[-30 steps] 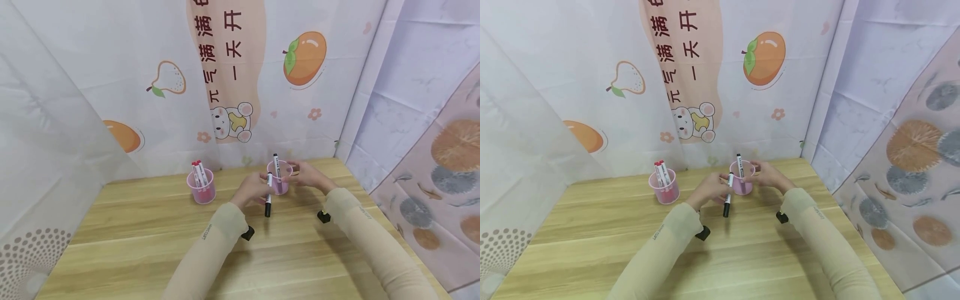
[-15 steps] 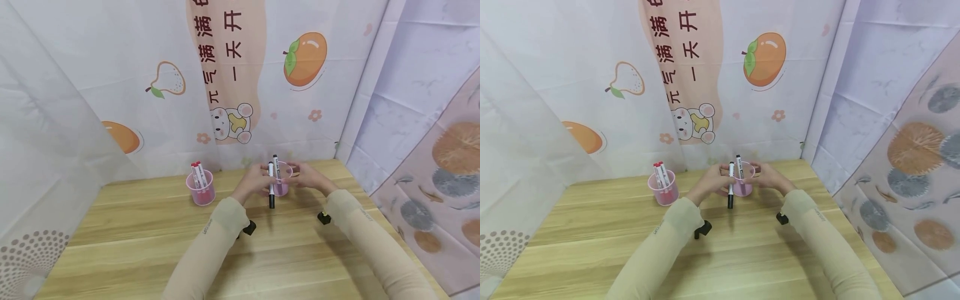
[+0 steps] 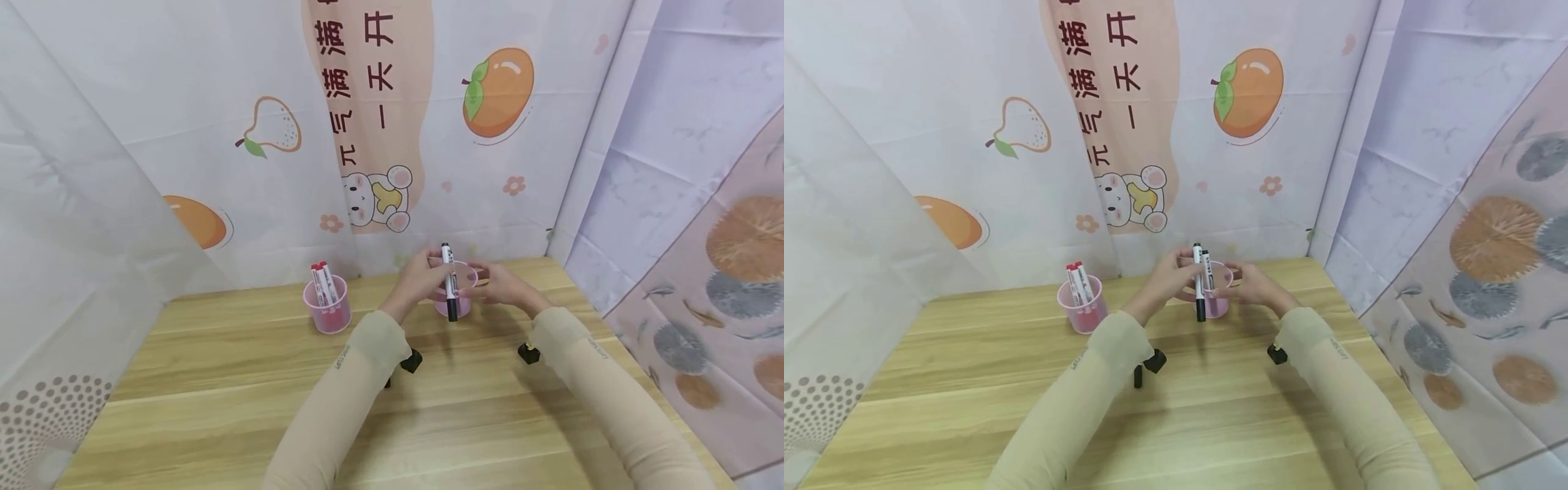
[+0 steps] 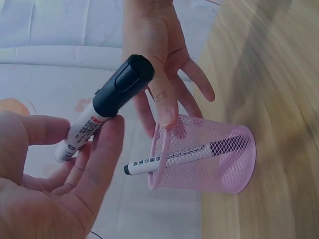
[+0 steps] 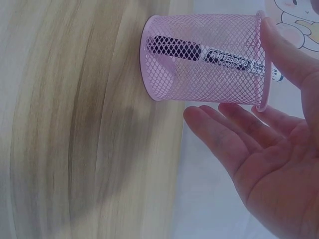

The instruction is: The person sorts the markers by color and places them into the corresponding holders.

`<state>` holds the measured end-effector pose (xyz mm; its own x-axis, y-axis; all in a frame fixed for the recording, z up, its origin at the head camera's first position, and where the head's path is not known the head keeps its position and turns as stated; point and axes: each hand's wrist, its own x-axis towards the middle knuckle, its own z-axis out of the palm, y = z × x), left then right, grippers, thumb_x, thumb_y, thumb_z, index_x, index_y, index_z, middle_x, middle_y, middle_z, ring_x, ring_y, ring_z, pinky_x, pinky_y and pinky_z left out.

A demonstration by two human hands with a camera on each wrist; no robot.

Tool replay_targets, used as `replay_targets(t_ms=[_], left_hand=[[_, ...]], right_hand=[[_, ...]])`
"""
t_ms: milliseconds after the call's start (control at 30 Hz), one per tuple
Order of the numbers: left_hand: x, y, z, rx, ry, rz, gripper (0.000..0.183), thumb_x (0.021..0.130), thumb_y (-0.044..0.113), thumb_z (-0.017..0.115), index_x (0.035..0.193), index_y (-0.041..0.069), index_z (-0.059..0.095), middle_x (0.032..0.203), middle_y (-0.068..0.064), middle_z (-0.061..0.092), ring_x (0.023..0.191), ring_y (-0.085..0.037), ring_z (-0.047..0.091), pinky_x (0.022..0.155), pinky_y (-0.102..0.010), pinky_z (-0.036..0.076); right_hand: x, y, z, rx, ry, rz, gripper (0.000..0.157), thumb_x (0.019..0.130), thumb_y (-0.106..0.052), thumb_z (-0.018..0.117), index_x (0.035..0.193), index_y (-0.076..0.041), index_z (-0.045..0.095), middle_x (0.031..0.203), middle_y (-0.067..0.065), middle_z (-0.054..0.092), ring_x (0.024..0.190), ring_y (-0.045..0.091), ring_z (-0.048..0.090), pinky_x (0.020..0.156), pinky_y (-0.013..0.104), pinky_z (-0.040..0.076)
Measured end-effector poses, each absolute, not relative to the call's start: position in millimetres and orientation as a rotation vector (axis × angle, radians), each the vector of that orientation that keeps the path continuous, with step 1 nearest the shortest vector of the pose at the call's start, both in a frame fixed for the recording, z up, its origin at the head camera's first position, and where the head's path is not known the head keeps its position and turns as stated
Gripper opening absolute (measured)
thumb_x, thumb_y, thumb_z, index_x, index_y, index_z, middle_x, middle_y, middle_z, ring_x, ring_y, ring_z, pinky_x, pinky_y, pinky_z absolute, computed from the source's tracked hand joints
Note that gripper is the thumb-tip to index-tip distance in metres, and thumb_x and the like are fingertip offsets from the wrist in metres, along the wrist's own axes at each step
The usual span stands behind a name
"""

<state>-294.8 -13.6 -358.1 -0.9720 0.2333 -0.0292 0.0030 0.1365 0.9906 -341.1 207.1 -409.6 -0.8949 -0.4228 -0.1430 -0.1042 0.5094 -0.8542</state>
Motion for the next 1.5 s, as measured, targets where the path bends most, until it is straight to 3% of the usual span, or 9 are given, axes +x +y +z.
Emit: replay_targets(t_ms=[333,467,800,1067,1167,1333,1500], left_hand=[[-301,-17,-357,0.248,2.210,2.005,0.043,0.098,0.016,0.058,0.139,0.007,0.049,0.120,-0.023,0.063,0.084,-0.028,0.067,0.068,-0.037,0.063],[-303,-18,-358,0.215,2.205,2.029,0.045,0.098,0.015,0.057,0.140,0.005,0.047,0.125,-0.024,0.061,0.082,-0.028,0.067,0.067,-0.037,0.063],[-311,-16,-360,0.170,2.235,2.085,0.042,0.101,0.018,0.055,0.140,0.011,0.044,0.117,-0.011,0.061,0.085,-0.025,0.065,0.068,-0.037,0.063],[-314,-16,-360,0.228,2.229,2.162,0.038,0.103,0.020,0.049,0.140,0.011,0.041,0.127,-0.022,0.055,0.087,-0.024,0.063,0.072,-0.037,0.063],[-315,-16,-360,0.238,2.224,2.205,0.037,0.104,0.020,0.048,0.139,0.010,0.040,0.124,-0.023,0.055,0.085,-0.022,0.061,0.074,-0.036,0.063],[-318,-15,-360,0.223,2.251,2.253,0.035,0.104,0.019,0.050,0.136,0.009,0.042,0.112,-0.014,0.056,0.083,-0.022,0.062,0.074,-0.034,0.062],[-321,-15,-360,0.207,2.295,2.270,0.030,0.103,0.021,0.048,0.131,0.010,0.044,0.111,-0.011,0.056,0.087,-0.022,0.061,0.075,-0.036,0.063]], right_hand=[[-330,199,-395,-0.447,2.407,-1.327,0.085,0.093,-0.014,0.075,0.155,0.010,0.022,0.145,0.040,0.040,0.129,0.052,0.048,0.088,0.054,0.058],[-340,202,-409,-0.443,2.410,-1.340,0.088,0.093,-0.018,0.076,0.156,0.008,0.021,0.146,0.040,0.040,0.130,0.051,0.047,0.089,0.056,0.057],[-340,203,-407,-0.439,2.440,-1.310,0.092,0.090,-0.026,0.079,0.157,0.004,0.023,0.147,0.036,0.042,0.130,0.048,0.050,0.090,0.055,0.057],[-341,203,-407,-0.434,2.450,-1.310,0.092,0.090,-0.025,0.080,0.157,0.003,0.024,0.146,0.036,0.043,0.131,0.047,0.048,0.089,0.055,0.057],[-341,203,-408,-0.440,2.455,-1.310,0.091,0.090,-0.025,0.080,0.157,0.005,0.024,0.144,0.036,0.045,0.129,0.047,0.050,0.088,0.055,0.057],[-340,203,-408,-0.431,2.455,-1.310,0.092,0.089,-0.024,0.080,0.157,0.004,0.025,0.145,0.035,0.045,0.130,0.047,0.050,0.088,0.055,0.058],[-339,202,-407,-0.424,2.467,-1.303,0.092,0.089,-0.025,0.081,0.157,0.004,0.025,0.146,0.035,0.044,0.129,0.046,0.050,0.088,0.054,0.058]])
